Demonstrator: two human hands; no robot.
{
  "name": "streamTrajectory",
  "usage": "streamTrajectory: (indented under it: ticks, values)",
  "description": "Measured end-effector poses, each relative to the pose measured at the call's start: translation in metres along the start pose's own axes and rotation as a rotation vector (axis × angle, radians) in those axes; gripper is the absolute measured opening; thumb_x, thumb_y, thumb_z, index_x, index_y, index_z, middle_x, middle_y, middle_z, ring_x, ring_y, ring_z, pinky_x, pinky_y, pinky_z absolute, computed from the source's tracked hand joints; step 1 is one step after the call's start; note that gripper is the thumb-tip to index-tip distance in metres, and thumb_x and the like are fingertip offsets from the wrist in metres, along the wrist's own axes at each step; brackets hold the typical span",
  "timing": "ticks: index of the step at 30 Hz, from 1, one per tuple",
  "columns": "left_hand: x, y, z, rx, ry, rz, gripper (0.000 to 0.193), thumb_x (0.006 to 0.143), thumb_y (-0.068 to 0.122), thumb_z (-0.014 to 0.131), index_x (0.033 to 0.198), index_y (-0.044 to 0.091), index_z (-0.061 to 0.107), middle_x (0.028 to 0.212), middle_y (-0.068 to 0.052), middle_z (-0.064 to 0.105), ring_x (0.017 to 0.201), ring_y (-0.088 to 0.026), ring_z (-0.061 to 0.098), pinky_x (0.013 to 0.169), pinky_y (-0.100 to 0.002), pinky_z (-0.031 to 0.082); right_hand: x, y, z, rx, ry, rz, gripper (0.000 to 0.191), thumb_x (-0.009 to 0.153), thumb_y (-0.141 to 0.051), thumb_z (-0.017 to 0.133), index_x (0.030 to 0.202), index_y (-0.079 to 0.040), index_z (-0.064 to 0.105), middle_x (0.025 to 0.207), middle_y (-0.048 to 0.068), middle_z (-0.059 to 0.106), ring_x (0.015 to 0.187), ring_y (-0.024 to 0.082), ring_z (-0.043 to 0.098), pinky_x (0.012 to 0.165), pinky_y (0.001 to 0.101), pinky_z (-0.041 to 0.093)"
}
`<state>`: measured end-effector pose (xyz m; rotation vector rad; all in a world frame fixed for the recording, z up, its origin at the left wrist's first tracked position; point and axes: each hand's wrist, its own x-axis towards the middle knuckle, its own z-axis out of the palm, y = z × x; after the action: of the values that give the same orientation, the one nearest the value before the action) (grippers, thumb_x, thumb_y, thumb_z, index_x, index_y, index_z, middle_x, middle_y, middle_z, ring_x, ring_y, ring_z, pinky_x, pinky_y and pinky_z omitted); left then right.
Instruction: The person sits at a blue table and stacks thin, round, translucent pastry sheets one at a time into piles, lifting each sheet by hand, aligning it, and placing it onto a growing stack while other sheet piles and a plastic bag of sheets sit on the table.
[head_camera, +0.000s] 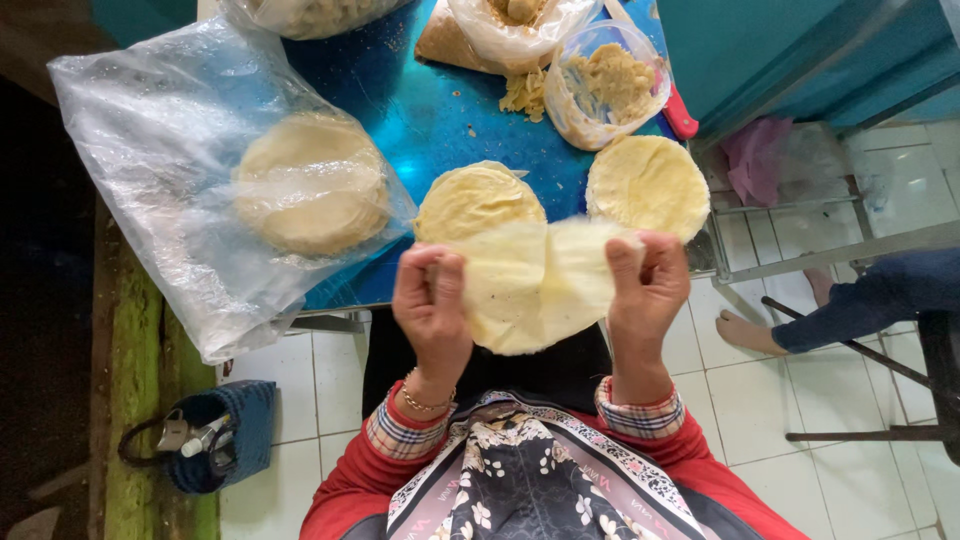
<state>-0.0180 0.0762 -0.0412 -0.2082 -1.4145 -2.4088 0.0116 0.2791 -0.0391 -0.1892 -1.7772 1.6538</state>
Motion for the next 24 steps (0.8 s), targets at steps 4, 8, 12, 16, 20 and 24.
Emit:
streamTrajectory:
  ticks: [4, 8, 12, 16, 20, 24]
  values:
    - [0.017, -0.004, -0.003, -0.086, 0.079, 0.036, 0.006, 0.11, 0.01, 0.062, 0.109, 0.006, 0.059, 0.102, 0.003, 0.06, 0.092, -0.003, 0.052, 0.084, -0.018, 0.043, 0.014, -0.001, -0.016, 0.146, 0.097, -0.014, 0.017, 0.108, -0.015, 0.074, 0.109, -0.006, 0.058, 0.091, -0.004, 0.062, 0.081, 0.002, 0.052, 0.076, 0.0191, 0.045]
    - [0.035, -0.006, 0.007, -0.068, 0.089, -0.017, 0.008, 0.11, 0.013, 0.062, 0.111, 0.006, 0.061, 0.102, 0.003, 0.062, 0.093, -0.003, 0.053, 0.085, -0.019, 0.045, 0.025, -0.004, -0.04, 0.254, 0.16, -0.009, 0.021, 0.108, -0.02, 0.073, 0.111, -0.007, 0.057, 0.103, 0.001, 0.064, 0.093, 0.009, 0.061, 0.087, 0.0254, 0.053]
    - [0.059, -0.004, 0.026, 0.059, -0.019, -0.078, 0.01, 0.108, 0.015, 0.065, 0.11, 0.005, 0.065, 0.097, 0.004, 0.063, 0.085, -0.002, 0.052, 0.074, -0.018, 0.044, 0.041, -0.005, -0.079, 0.298, 0.214, 0.013, 0.024, 0.106, -0.025, 0.074, 0.109, -0.009, 0.057, 0.098, 0.0, 0.061, 0.09, 0.011, 0.062, 0.083, 0.0285, 0.055]
    - [0.067, -0.012, 0.064, 0.118, -0.287, -0.15, 0.013, 0.102, 0.017, 0.069, 0.107, 0.005, 0.067, 0.09, 0.007, 0.063, 0.079, 0.0, 0.052, 0.065, -0.018, 0.043, 0.043, 0.003, -0.109, 0.32, 0.224, -0.027, 0.024, 0.112, -0.022, 0.077, 0.111, -0.006, 0.059, 0.098, 0.001, 0.059, 0.089, 0.009, 0.056, 0.081, 0.0235, 0.05]
    - [0.073, -0.02, 0.074, 0.258, -0.364, -0.025, 0.013, 0.102, 0.015, 0.071, 0.107, 0.003, 0.07, 0.09, 0.003, 0.065, 0.085, -0.006, 0.056, 0.073, -0.023, 0.047, 0.039, 0.008, -0.119, 0.329, 0.23, 0.016, 0.024, 0.111, -0.022, 0.077, 0.112, -0.006, 0.06, 0.1, 0.001, 0.06, 0.092, 0.012, 0.059, 0.085, 0.0275, 0.054]
    - [0.099, -0.022, 0.034, 0.802, -0.348, 0.227, 0.014, 0.1, 0.016, 0.075, 0.108, 0.006, 0.07, 0.099, -0.006, 0.07, 0.09, -0.022, 0.071, 0.078, -0.032, 0.055, 0.034, 0.002, -0.121, 0.349, 0.213, 0.072, 0.022, 0.108, -0.024, 0.074, 0.111, -0.008, 0.06, 0.102, 0.002, 0.06, 0.096, 0.015, 0.063, 0.089, 0.034, 0.059]
